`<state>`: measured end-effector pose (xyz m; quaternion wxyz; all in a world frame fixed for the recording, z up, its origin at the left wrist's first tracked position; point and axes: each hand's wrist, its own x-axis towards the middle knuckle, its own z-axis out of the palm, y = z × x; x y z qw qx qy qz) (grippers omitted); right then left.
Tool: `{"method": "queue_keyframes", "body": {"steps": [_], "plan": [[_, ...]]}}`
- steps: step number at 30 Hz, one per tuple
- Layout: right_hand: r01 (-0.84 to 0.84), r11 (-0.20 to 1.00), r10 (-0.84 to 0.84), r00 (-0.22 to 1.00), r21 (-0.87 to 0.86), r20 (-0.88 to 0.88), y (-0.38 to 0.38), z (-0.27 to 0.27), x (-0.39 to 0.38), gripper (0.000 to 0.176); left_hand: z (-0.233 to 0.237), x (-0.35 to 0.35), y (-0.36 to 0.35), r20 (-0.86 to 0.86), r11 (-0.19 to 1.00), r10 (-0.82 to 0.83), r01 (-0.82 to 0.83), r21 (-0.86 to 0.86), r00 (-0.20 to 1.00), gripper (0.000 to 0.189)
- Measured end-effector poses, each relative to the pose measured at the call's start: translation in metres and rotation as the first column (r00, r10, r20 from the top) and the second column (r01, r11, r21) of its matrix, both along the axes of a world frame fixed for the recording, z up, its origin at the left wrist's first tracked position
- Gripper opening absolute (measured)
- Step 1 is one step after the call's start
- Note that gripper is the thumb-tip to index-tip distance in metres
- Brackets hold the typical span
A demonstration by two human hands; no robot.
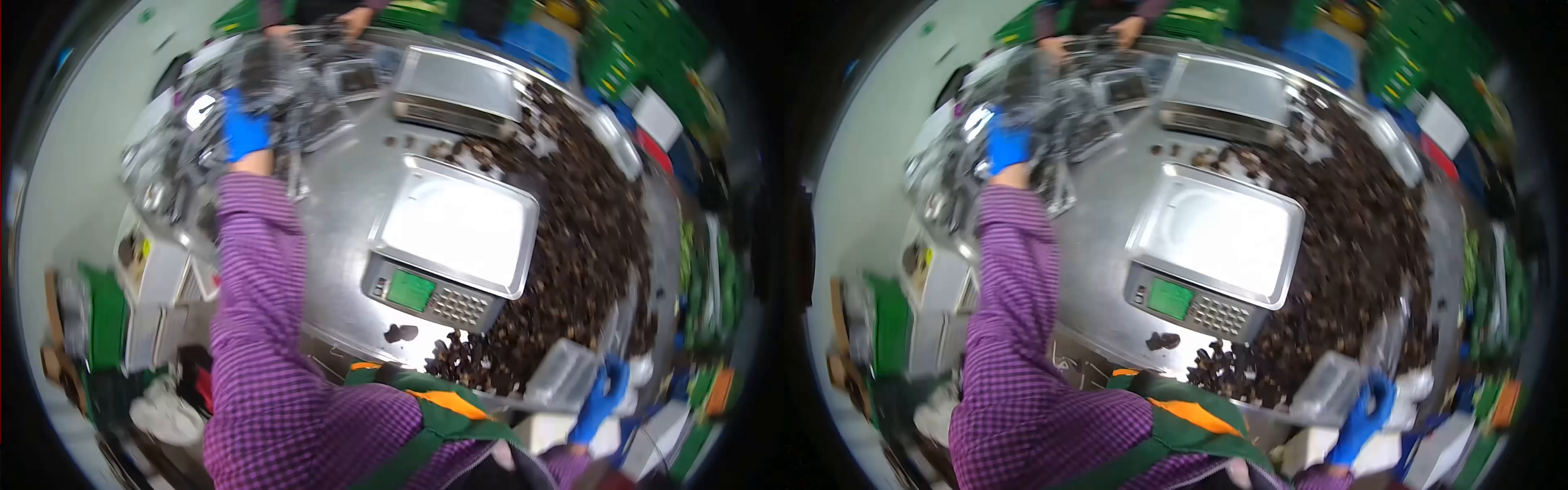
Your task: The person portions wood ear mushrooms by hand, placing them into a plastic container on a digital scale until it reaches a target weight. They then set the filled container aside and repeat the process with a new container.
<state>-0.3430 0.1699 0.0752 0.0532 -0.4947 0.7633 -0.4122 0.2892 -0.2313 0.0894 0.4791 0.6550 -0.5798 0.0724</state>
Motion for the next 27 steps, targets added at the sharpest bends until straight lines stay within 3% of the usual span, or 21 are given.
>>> {"method": "queue_keyframes", "body": {"steps": [1, 2, 3, 4, 5, 6, 8, 9, 11, 13, 14, 16, 18, 19, 21, 24, 25, 27], "plan": [[-0.049, 0.998, 0.046, 0.997, -0.033, -0.067, -0.02, 0.008, 0.024, 0.023, -0.014, 0.022, -0.013, 0.203, 0.973, 0.101, -0.054, -0.224, 0.974, 0.058], [-0.077, 0.997, 0.073, 0.989, -0.024, -0.128, -0.037, 0.008, 0.038, 0.024, -0.024, 0.044, -0.027, -0.271, 0.97, -0.184, 0.219, 0.102, 0.945, 0.068], [-0.152, 0.988, 0.146, 0.974, -0.024, -0.174, -0.063, 0.027, 0.065, 0.027, -0.018, 0.023, -0.017, -0.846, 0.871, -0.401, 0.432, -0.234, 0.351, 0.064], [-0.267, 0.962, 0.249, 0.947, -0.065, -0.205, -0.084, 0.027, 0.076, 0.032, 0.003, -0.023, -0.005, -0.967, 0.961, -0.195, 0.231, -0.154, 0.166, 0.057], [-0.337, 0.939, 0.321, 0.929, -0.065, -0.181, -0.102, 0.024, 0.087, 0.037, -0.019, -0.043, 0.003, -0.918, 0.92, -0.292, 0.341, -0.193, 0.268, 0.054], [-0.385, 0.918, 0.364, 0.912, -0.094, -0.189, -0.117, 0.003, 0.094, 0.038, -0.022, -0.081, 0.012, -0.949, 0.896, -0.27, 0.403, -0.186, 0.161, 0.054], [-0.511, 0.857, 0.492, 0.85, -0.07, -0.19, -0.145, -0.014, 0.12, 0.033, -0.057, -0.134, 0.041, -0.963, 0.724, -0.248, 0.681, -0.113, 0.103, 0.054], [-0.582, 0.812, 0.583, 0.805, 0.047, -0.11, -0.156, -0.022, 0.131, 0.038, -0.079, -0.156, 0.054, -0.956, 0.659, -0.263, 0.748, -0.078, 0.132, 0.054], [-0.686, 0.727, 0.687, 0.727, 0.033, -0.018, -0.171, -0.03, 0.145, 0.056, -0.08, -0.216, 0.091, -0.948, 0.582, -0.243, 0.813, 0.028, 0.207, 0.055], [-0.662, 0.749, 0.662, 0.749, -0.038, -0.002, -0.175, -0.034, 0.141, 0.057, -0.093, -0.241, 0.098, -0.752, 0.527, -0.485, 0.835, 0.157, 0.447, 0.061], [-0.623, 0.78, 0.626, 0.776, -0.063, 0.076, -0.176, -0.036, 0.131, 0.056, -0.096, -0.248, 0.102, -0.755, 0.519, -0.485, 0.84, 0.157, 0.441, 0.061], [-0.535, 0.839, 0.544, 0.826, -0.101, 0.147, -0.183, -0.052, 0.099, 0.055, -0.1, -0.259, 0.109, -0.612, 0.544, -0.531, 0.789, 0.285, 0.586, 0.071], [-0.408, 0.906, 0.422, 0.892, -0.109, 0.163, -0.192, -0.067, 0.057, 0.058, -0.101, -0.264, 0.114, -0.63, 0.543, -0.531, 0.798, 0.261, 0.567, 0.074], [-0.313, 0.949, 0.314, 0.949, -0.033, 0.037, -0.197, -0.075, 0.031, 0.066, -0.101, -0.265, 0.116, -0.645, 0.545, -0.533, 0.806, 0.233, 0.547, 0.076], [-0.061, 0.997, 0.061, 0.998, 0.055, -0.001, -0.214, -0.112, -0.032, 0.09, -0.104, -0.265, 0.12, -0.652, 0.543, -0.519, 0.802, 0.247, 0.553, 0.075], [0.265, 0.944, -0.27, 0.963, 0.198, -0.005, -0.243, -0.144, -0.114, 0.116, -0.1, -0.272, 0.13, -0.703, 0.575, -0.419, 0.767, 0.285, 0.575, 0.071], [0.322, 0.91, -0.352, 0.933, 0.261, 0.077, -0.256, -0.155, -0.132, 0.121, -0.101, -0.273, 0.131, -0.701, 0.574, -0.419, 0.766, 0.288, 0.577, 0.071], [0.274, 0.9, -0.343, 0.925, 0.34, 0.162, -0.288, -0.164, -0.134, 0.121, -0.104, -0.274, 0.131, -0.683, 0.6, -0.401, 0.738, 0.308, 0.611, 0.072]]}}
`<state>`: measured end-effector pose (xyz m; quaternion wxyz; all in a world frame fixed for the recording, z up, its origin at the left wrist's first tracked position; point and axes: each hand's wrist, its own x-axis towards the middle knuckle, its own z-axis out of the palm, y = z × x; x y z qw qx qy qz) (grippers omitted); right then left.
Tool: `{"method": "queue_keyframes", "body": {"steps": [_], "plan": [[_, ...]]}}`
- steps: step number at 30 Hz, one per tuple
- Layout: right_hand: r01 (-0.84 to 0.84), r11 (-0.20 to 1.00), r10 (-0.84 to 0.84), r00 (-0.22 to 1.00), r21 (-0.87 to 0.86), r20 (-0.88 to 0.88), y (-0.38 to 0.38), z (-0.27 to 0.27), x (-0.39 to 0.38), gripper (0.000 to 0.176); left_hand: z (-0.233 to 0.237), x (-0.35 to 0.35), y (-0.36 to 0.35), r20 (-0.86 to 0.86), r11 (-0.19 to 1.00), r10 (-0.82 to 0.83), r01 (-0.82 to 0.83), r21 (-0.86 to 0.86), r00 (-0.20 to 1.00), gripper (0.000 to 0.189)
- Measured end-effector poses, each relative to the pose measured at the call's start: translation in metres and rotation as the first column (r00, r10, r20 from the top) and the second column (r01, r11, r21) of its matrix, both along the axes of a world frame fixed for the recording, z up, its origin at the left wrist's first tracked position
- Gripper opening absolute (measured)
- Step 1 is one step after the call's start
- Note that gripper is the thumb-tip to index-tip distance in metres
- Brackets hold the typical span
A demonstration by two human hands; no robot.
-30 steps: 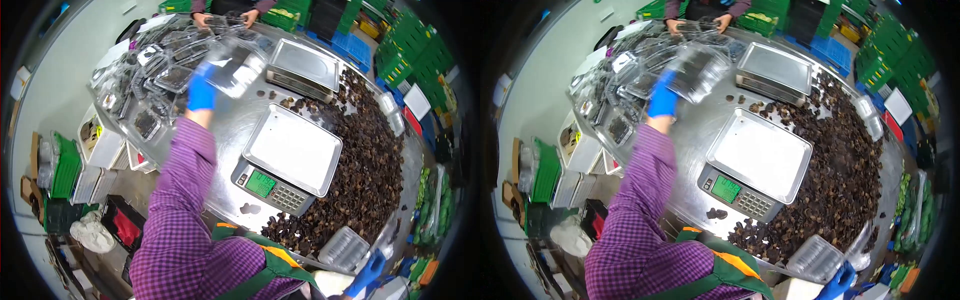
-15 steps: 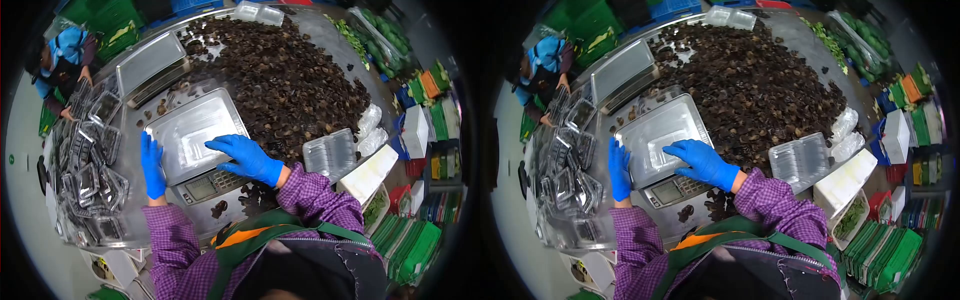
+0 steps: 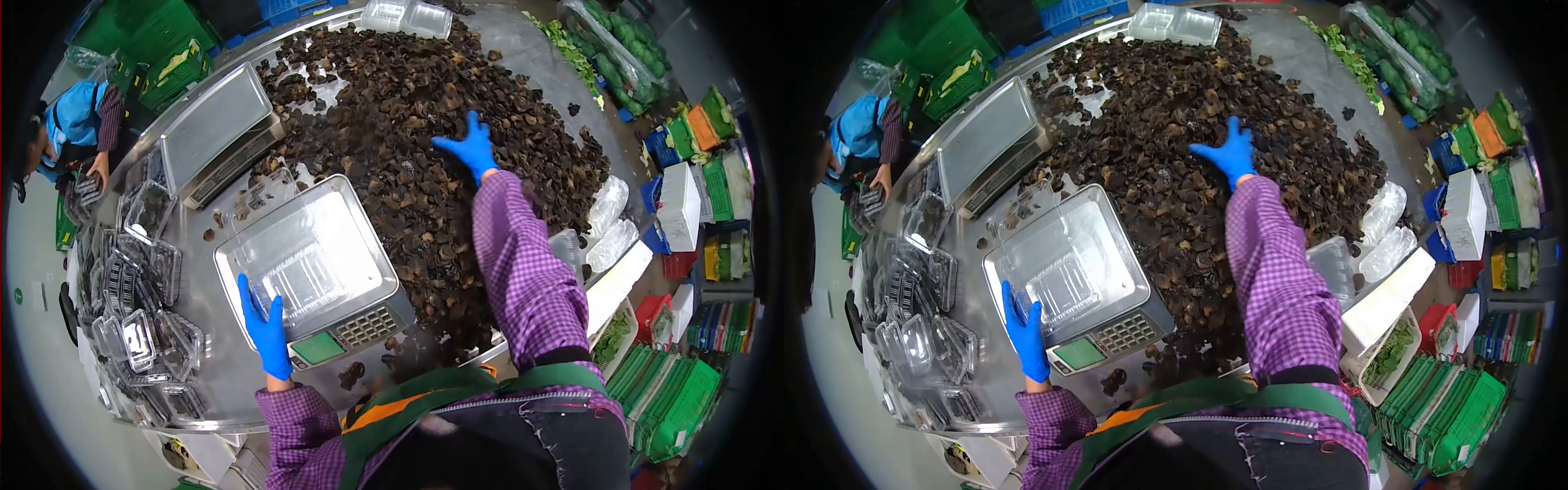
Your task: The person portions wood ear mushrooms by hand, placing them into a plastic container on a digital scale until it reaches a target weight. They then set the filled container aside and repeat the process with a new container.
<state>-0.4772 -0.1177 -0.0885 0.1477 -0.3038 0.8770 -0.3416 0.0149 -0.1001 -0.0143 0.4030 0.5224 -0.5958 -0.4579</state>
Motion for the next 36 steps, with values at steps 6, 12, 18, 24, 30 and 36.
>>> {"method": "queue_keyframes", "body": {"steps": [6, 12, 18, 24, 30, 36], "plan": [[-0.285, 0.948, 0.298, 0.951, 0.143, -0.082, -0.021, -0.016, 0.029, 0.071, -0.012, -0.012, 0.001, -0.083, 0.998, 0.061, -0.061, 0.0, 0.995, 0.067], [-0.372, 0.889, 0.448, 0.827, -0.266, 0.34, 0.018, 0.019, 0.025, 0.038, -0.009, -0.026, 0.012, -0.181, 0.998, 0.065, -0.067, -0.005, 0.981, 0.065], [-0.383, 0.673, 0.66, 0.697, -0.633, 0.281, 0.034, 0.091, 0.126, 0.029, 0.005, -0.046, 0.026, -0.232, 0.998, 0.027, -0.037, -0.041, 0.972, 0.069], [-0.57, 0.566, 0.7, 0.714, -0.595, -0.017, 0.03, 0.075, 0.271, 0.039, 0.013, -0.06, 0.041, -0.235, 0.996, 0.043, -0.059, -0.062, 0.971, 0.067], [-0.834, 0.472, 0.811, 0.538, -0.285, -0.232, 0.05, 0.086, 0.278, 0.064, -0.004, -0.047, 0.037, -0.344, 0.997, 0.079, -0.065, 0.052, 0.936, 0.059], [-0.495, 0.837, 0.402, 0.845, -0.234, -0.352, 0.048, 0.06, 0.161, 0.064, -0.006, -0.046, 0.033, -0.32, 0.997, 0.07, -0.058, 0.046, 0.945, 0.052]]}}
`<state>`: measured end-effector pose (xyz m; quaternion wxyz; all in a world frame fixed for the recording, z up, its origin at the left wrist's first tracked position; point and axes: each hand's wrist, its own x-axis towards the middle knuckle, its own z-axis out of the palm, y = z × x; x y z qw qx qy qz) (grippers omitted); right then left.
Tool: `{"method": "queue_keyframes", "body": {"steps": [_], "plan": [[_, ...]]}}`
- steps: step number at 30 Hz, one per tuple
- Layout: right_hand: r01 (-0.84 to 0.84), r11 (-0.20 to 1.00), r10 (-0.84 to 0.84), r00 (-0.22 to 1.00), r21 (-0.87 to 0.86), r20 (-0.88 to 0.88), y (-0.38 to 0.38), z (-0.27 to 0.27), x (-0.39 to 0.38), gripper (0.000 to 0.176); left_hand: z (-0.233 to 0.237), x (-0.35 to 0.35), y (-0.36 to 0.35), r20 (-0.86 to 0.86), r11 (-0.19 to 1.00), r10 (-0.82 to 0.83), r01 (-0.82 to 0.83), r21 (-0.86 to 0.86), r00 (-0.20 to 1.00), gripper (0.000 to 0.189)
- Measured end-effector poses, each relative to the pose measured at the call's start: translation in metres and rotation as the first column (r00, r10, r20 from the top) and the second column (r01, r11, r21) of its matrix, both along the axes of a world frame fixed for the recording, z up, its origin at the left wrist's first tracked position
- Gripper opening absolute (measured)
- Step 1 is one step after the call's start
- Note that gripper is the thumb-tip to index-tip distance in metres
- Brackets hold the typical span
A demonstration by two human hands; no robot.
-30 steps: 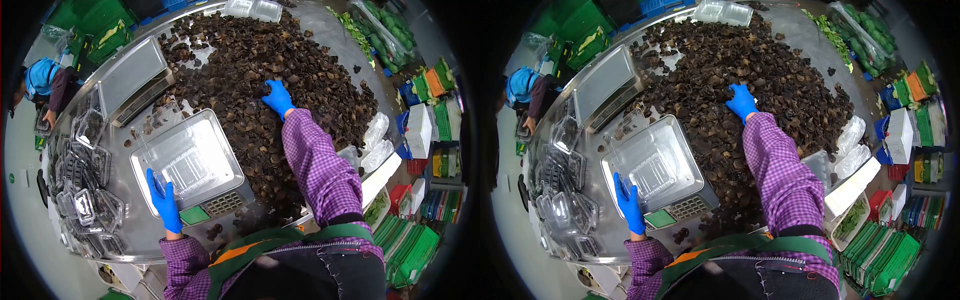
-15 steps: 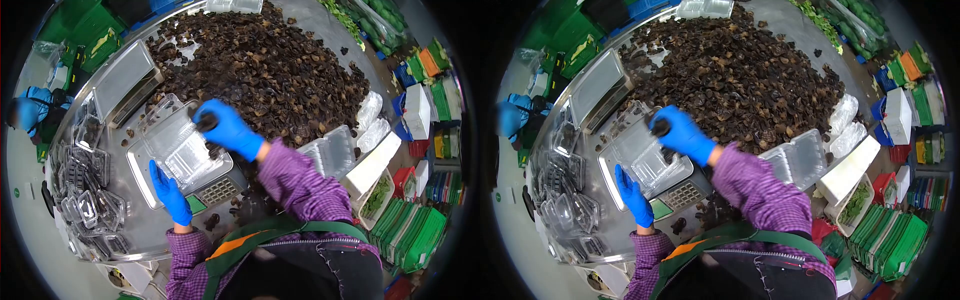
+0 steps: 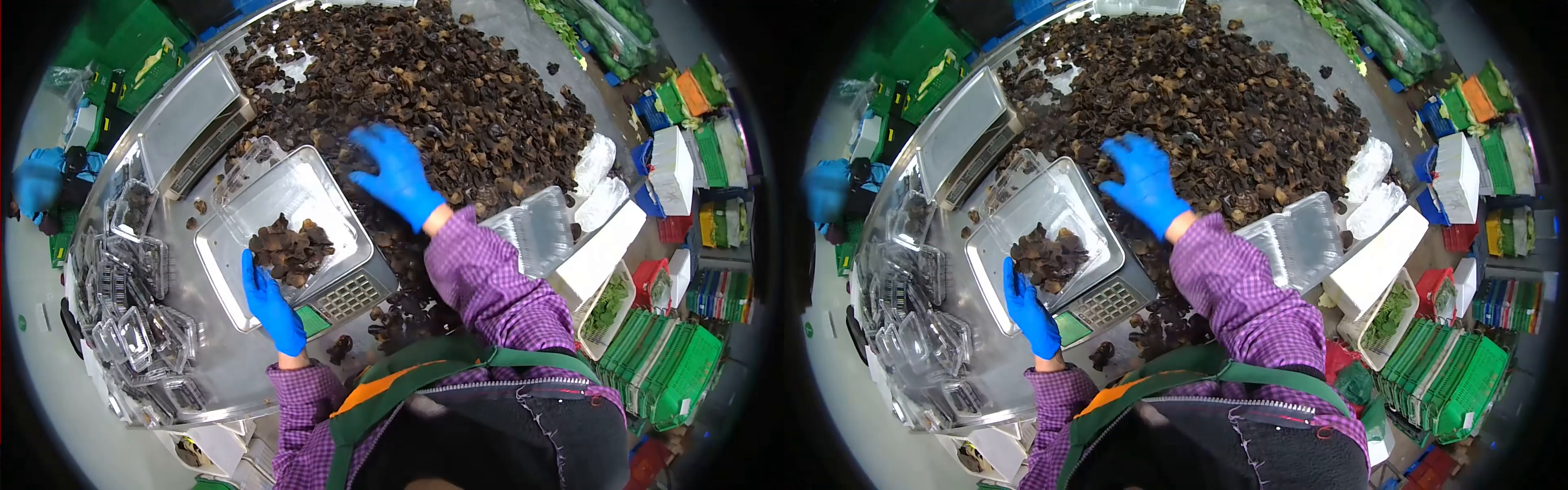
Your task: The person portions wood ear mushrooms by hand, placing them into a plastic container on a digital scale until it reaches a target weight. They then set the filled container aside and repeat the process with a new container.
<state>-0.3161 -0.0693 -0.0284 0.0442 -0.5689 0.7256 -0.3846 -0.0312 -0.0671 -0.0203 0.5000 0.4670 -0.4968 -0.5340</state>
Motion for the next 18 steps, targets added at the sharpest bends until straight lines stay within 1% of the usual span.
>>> {"method": "queue_keyframes", "body": {"steps": [1, 2, 3, 4, 5, 6, 7, 8, 9, 10, 12, 13, 14, 15, 16, 18], "plan": [[0.14, 0.973, -0.132, 0.99, 0.186, -0.054, 0.001, -0.016, -0.012, 0.08, -0.002, 0.001, -0.001, 0.025, 1.0, -0.004, 0.004, -0.009, 1.0, 0.052], [0.238, 0.871, -0.209, 0.971, 0.429, -0.114, 0.002, -0.025, -0.017, 0.092, -0.002, -0.001, -0.002, 0.051, 1.0, -0.01, 0.012, -0.02, 0.999, 0.051], [0.23, 0.843, -0.174, 0.972, 0.486, -0.158, 0.004, -0.038, -0.017, 0.086, 0.001, -0.005, 0.0, 0.022, 1.0, -0.001, 0.001, 0.01, 1.0, 0.056], [0.222, 0.812, -0.135, 0.971, 0.54, -0.196, 0.005, -0.05, -0.015, 0.08, 0.0, -0.007, -0.002, 0.024, 1.0, -0.013, 0.013, 0.009, 1.0, 0.056], [0.225, 0.811, -0.142, 0.971, 0.54, -0.193, 0.002, -0.062, -0.018, 0.08, -0.002, -0.007, -0.003, 0.015, 1.0, -0.012, 0.012, 0.008, 1.0, 0.056], [0.084, 0.85, -0.083, 0.996, 0.519, -0.026, -0.001, -0.073, -0.021, 0.074, -0.004, -0.006, -0.001, 0.01, 1.0, -0.007, 0.007, 0.011, 1.0, 0.055], [-0.052, 0.879, -0.016, 0.99, 0.473, 0.139, 0.0, -0.079, -0.022, 0.067, -0.005, -0.003, 0.001, 0.016, 1.0, -0.011, 0.011, 0.016, 1.0, 0.055], [-0.046, 0.88, -0.024, 0.99, 0.473, 0.141, 0.002, -0.084, -0.023, 0.067, -0.006, -0.001, 0.0, 0.051, 1.0, -0.02, 0.02, -0.004, 0.998, 0.056], [-0.041, 0.913, -0.027, 0.987, 0.405, 0.161, 0.004, -0.089, -0.025, 0.061, -0.007, -0.002, -0.001, 0.085, 0.999, -0.027, 0.029, -0.024, 0.996, 0.056], [-0.037, 0.941, -0.027, 0.983, 0.337, 0.182, 0.006, -0.083, -0.024, 0.054, -0.003, -0.003, 0.0, 0.087, 0.999, -0.031, 0.034, -0.024, 0.996, 0.056], [-0.052, 0.962, -0.023, 0.963, 0.269, 0.268, 0.013, -0.071, -0.033, 0.053, 0.008, -0.006, 0.006, 0.246, 0.998, 0.016, 0.001, -0.07, 0.969, 0.057], [-0.038, 0.976, -0.031, 0.95, 0.215, 0.309, 0.018, -0.059, -0.033, 0.051, 0.01, -0.005, 0.007, 0.251, 0.998, 0.022, -0.005, -0.066, 0.968, 0.057], [-0.071, 0.971, -0.02, 0.927, 0.228, 0.375, 0.022, -0.039, -0.034, 0.054, 0.011, -0.004, 0.008, 0.317, 0.994, 0.019, 0.016, -0.106, 0.948, 0.058], [-0.095, 0.98, 0.016, 0.915, 0.175, 0.403, 0.025, -0.029, -0.033, 0.053, 0.011, -0.002, 0.01, 0.384, 0.989, 0.027, 0.03, -0.143, 0.923, 0.06], [-0.127, 0.984, 0.062, 0.899, 0.122, 0.433, 0.027, -0.021, -0.03, 0.052, 0.009, 0.0, 0.011, 0.394, 0.991, 0.056, -0.002, -0.136, 0.918, 0.06], [-0.222, 0.968, 0.085, 0.73, 0.118, 0.678, 0.031, 0.019, -0.013, 0.047, 0.001, 0.005, 0.009, 0.463, 0.967, 0.007, 0.113, -0.23, 0.886, 0.061]]}}
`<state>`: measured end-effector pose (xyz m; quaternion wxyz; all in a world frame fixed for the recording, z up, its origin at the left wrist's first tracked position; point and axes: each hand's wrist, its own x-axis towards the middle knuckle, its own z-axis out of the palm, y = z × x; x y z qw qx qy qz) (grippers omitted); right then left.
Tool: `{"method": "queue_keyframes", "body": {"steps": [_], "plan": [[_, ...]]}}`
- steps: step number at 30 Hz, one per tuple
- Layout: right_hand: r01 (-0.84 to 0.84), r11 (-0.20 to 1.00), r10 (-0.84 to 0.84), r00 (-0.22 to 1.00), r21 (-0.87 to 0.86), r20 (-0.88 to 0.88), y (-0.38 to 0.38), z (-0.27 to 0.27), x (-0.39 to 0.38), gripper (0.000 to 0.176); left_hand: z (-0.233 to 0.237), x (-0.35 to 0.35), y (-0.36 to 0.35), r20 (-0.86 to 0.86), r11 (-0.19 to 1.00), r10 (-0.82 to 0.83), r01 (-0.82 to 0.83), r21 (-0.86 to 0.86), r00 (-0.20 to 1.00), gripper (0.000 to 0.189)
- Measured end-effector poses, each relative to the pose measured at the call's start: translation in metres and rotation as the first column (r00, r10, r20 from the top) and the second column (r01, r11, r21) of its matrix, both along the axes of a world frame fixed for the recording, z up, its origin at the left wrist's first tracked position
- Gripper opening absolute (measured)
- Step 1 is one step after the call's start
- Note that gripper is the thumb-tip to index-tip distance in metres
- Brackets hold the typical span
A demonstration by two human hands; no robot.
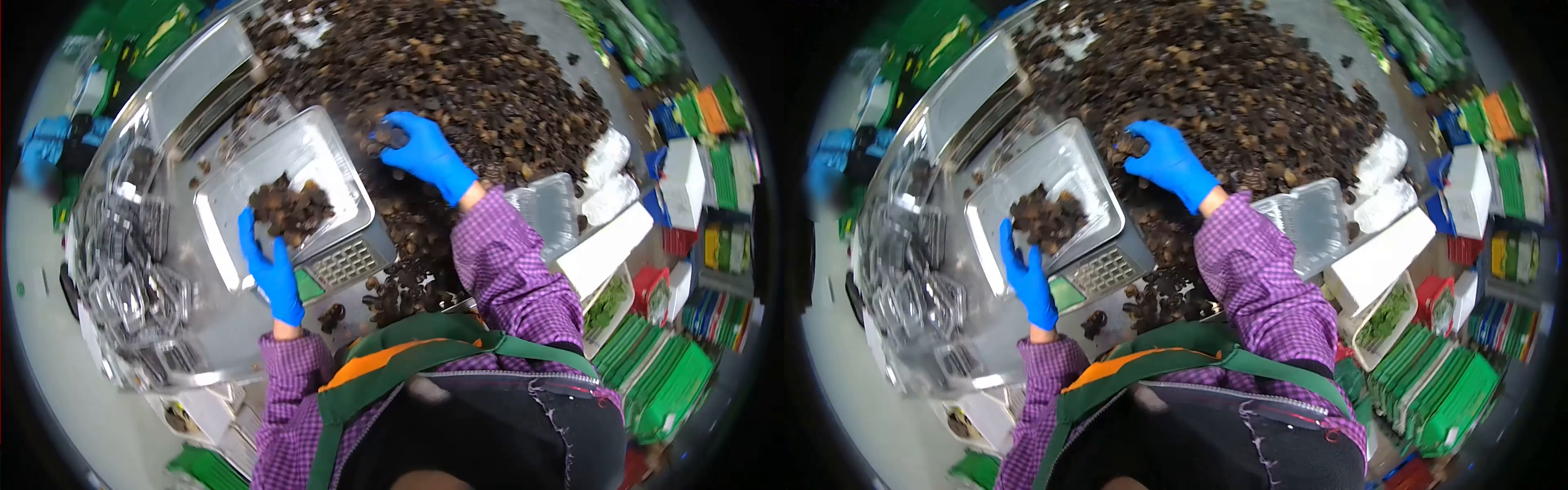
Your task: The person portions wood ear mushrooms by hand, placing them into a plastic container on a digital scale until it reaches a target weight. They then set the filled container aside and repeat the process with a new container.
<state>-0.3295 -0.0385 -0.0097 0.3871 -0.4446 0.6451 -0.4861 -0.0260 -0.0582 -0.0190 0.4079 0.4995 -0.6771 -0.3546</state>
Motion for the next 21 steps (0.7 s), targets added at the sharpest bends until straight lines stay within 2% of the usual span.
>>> {"method": "queue_keyframes", "body": {"steps": [2, 4, 5, 6, 7, 8, 9, 10, 11, 12, 14, 16, 18, 19, 20, 21], "plan": [[-0.09, 0.996, 0.089, 0.994, -0.028, -0.066, -0.003, 0.024, 0.02, 0.039, 0.009, -0.005, 0.005, -0.019, 1.0, 0.017, -0.017, 0.009, 1.0, 0.068], [-0.225, 0.94, 0.14, 0.94, -0.258, -0.31, -0.011, 0.033, 0.044, 0.039, 0.013, -0.006, 0.006, 0.014, 1.0, 0.013, -0.013, -0.026, 1.0, 0.078], [-0.277, 0.926, 0.203, 0.938, -0.256, -0.28, -0.016, 0.039, 0.059, 0.041, 0.016, -0.005, 0.007, 0.018, 0.998, 0.009, -0.008, -0.07, 1.0, 0.081], [-0.346, 0.9, 0.234, 0.898, -0.266, -0.373, -0.021, 0.039, 0.075, 0.041, 0.018, -0.009, 0.007, 0.016, 0.994, -0.016, 0.018, -0.11, 1.0, 0.083], [-0.327, 0.915, 0.222, 0.897, -0.237, -0.381, -0.025, 0.031, 0.093, 0.038, 0.018, -0.01, 0.008, 0.038, 0.991, -0.015, 0.02, -0.132, 0.999, 0.084], [-0.387, 0.903, 0.281, 0.86, -0.185, -0.426, -0.03, 0.028, 0.107, 0.037, 0.02, -0.011, 0.007, 0.058, 0.988, -0.024, 0.033, -0.154, 0.998, 0.086], [-0.436, 0.891, 0.347, 0.833, -0.125, -0.431, -0.034, 0.029, 0.117, 0.043, 0.024, -0.014, 0.006, 0.036, 0.986, -0.065, 0.069, -0.151, 0.997, 0.084], [-0.478, 0.839, 0.301, 0.805, -0.259, -0.512, -0.039, 0.016, 0.125, 0.053, 0.019, -0.011, 0.002, 0.084, 0.986, -0.108, 0.117, -0.115, 0.991, 0.081], [-0.491, 0.841, 0.239, 0.713, -0.226, -0.659, -0.042, 0.007, 0.133, 0.062, 0.007, -0.004, -0.004, 0.09, 0.982, -0.153, 0.161, -0.095, 0.984, 0.077], [-0.494, 0.855, 0.251, 0.657, -0.155, -0.71, -0.04, 0.012, 0.135, 0.065, -0.002, 0.001, -0.007, 0.099, 0.977, -0.19, 0.197, -0.077, 0.977, 0.073], [-0.442, 0.869, 0.179, 0.699, -0.223, -0.693, -0.029, 0.018, 0.134, 0.063, 0.0, 0.003, -0.007, 0.132, 0.972, -0.207, 0.219, -0.085, 0.969, 0.067], [-0.381, 0.892, 0.14, 0.744, -0.243, -0.654, -0.011, 0.02, 0.126, 0.058, 0.0, 0.004, -0.005, 0.153, 0.982, -0.155, 0.169, -0.083, 0.976, 0.063], [-0.317, 0.88, 0.089, 0.841, -0.354, -0.533, 0.011, 0.02, 0.111, 0.053, 0.004, -0.001, 0.0, 0.132, 0.983, -0.152, 0.164, -0.082, 0.98, 0.061], [-0.281, 0.917, 0.095, 0.843, -0.284, -0.53, 0.026, 0.02, 0.103, 0.046, 0.005, -0.002, 0.001, 0.125, 0.988, -0.128, 0.138, -0.072, 0.984, 0.06], [-0.268, 0.921, 0.084, 0.846, -0.284, -0.527, 0.041, 0.018, 0.094, 0.046, 0.005, -0.001, 0.002, 0.121, 0.992, -0.101, 0.109, -0.062, 0.987, 0.059], [-0.226, 0.946, 0.078, 0.854, -0.233, -0.514, 0.057, 0.012, 0.085, 0.041, 0.004, -0.001, 0.001, 0.138, 0.987, -0.093, 0.11, -0.118, 0.986, 0.057]]}}
